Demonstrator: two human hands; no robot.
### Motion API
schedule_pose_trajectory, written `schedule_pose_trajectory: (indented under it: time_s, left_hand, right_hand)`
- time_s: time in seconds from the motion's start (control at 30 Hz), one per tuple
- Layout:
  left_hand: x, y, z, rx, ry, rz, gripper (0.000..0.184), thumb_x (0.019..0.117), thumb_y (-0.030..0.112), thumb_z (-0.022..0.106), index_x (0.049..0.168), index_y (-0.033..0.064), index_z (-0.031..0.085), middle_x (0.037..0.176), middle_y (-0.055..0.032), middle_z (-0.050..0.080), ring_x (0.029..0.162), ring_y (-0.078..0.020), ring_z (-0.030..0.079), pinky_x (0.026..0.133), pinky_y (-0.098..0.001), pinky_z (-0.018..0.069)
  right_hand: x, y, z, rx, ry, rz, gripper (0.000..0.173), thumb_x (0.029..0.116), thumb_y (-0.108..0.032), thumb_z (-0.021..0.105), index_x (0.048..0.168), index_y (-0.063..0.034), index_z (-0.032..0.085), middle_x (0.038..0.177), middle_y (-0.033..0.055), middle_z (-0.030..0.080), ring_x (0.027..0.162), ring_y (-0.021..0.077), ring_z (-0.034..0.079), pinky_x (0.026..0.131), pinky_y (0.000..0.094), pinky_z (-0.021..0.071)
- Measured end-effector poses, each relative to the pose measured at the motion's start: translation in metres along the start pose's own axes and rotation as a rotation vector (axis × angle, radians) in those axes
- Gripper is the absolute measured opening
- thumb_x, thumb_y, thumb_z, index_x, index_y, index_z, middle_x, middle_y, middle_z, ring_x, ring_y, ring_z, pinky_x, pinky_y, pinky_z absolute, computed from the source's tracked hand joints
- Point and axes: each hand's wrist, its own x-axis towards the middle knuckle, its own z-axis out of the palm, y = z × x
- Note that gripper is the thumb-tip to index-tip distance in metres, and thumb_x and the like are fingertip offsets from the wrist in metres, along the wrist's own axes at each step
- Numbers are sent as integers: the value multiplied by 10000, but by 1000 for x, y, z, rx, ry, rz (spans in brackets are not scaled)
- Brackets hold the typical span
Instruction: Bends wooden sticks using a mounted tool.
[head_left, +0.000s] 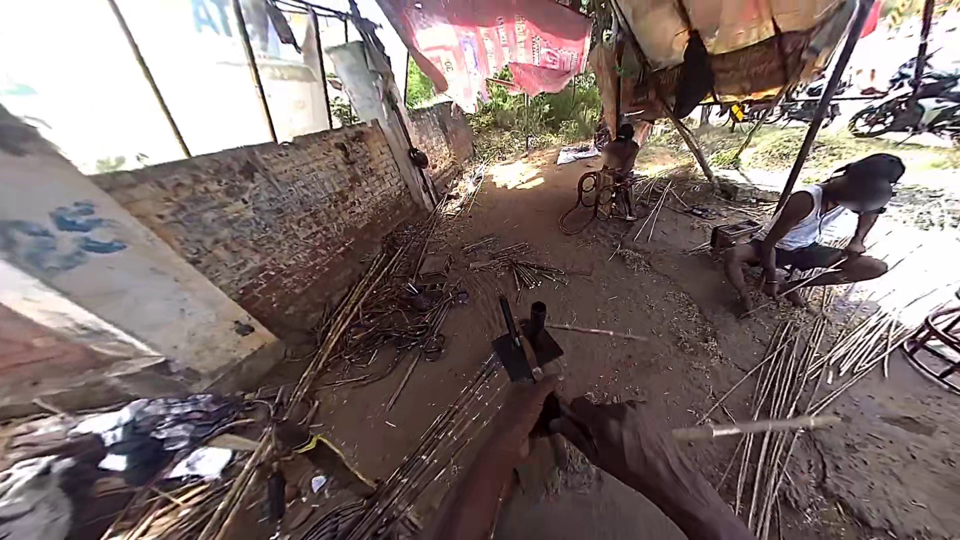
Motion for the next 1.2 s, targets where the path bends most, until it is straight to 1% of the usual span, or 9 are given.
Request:
schedule_pose_trajectory:
  time_s: [0.1,0.17,0.23,0.3,0.4,0.67,0.93,1.1,1.2]
  left_hand:
    - [-20,-28,-6,-223,-91,27,321,1074,316,506,1090,38,665,759,-105,648,557,-149,617,494,-279,548]
    - [-27,-43,3,-357,-103,37,347,1095,299,444,1031,25,647,723,-115,640,537,-162,625,490,-294,561]
    - [-29,-48,16,-456,-114,51,341,1094,288,445,993,11,617,718,-131,633,552,-184,639,513,-324,580]
    - [-38,-47,24,-495,-180,131,358,1103,309,431,980,43,637,722,-95,648,590,-145,653,553,-291,587]
    - [-49,-49,20,-565,-298,211,374,1106,356,398,979,131,669,759,-19,677,668,-72,671,613,-227,582]
    - [25,-37,5,-349,-432,200,322,1069,379,534,1042,70,620,774,-32,621,609,-109,615,563,-267,555]
    - [58,49,99,-124,-67,-64,275,1036,272,538,853,77,598,613,5,574,462,-59,536,441,-199,461]
    - [57,-5,40,-223,-385,173,339,1080,330,504,976,30,625,691,-12,626,541,-74,592,513,-234,516]
    - [22,8,37,-251,51,-15,220,1024,263,613,961,55,578,629,-17,552,445,-89,522,433,-233,488]
  right_hand:
    - [4,-6,-31,-249,349,-339,406,994,-528,586,821,-175,690,715,5,606,656,179,609,578,347,510]
    - [3,-21,-47,-246,498,-221,446,921,-499,710,1208,-158,713,1190,132,652,1127,309,615,998,473,491]
    - [7,-40,-47,-86,561,22,741,870,-437,781,1469,-103,500,1446,190,507,1337,350,498,1088,506,442]
    - [11,-57,-34,153,469,206,701,945,-395,682,1518,-84,425,1285,120,593,1103,245,632,869,454,582]
    - [16,-76,-6,512,297,286,436,1055,-520,433,1139,-124,593,601,-1,526,448,144,516,391,365,458]
    - [50,-56,-57,743,193,200,391,1070,-500,441,1083,-149,611,575,-9,497,405,124,461,356,308,405]
    - [122,74,-83,1210,325,367,381,1069,-376,392,728,-234,490,484,-93,340,359,50,309,356,246,328]
    - [85,-10,-68,1178,509,390,222,1072,-343,464,958,-179,560,537,-67,388,395,60,380,372,238,383]
    - [63,-55,-57,1262,612,544,252,1073,-386,470,947,-178,534,538,-54,382,383,67,364,365,238,369]
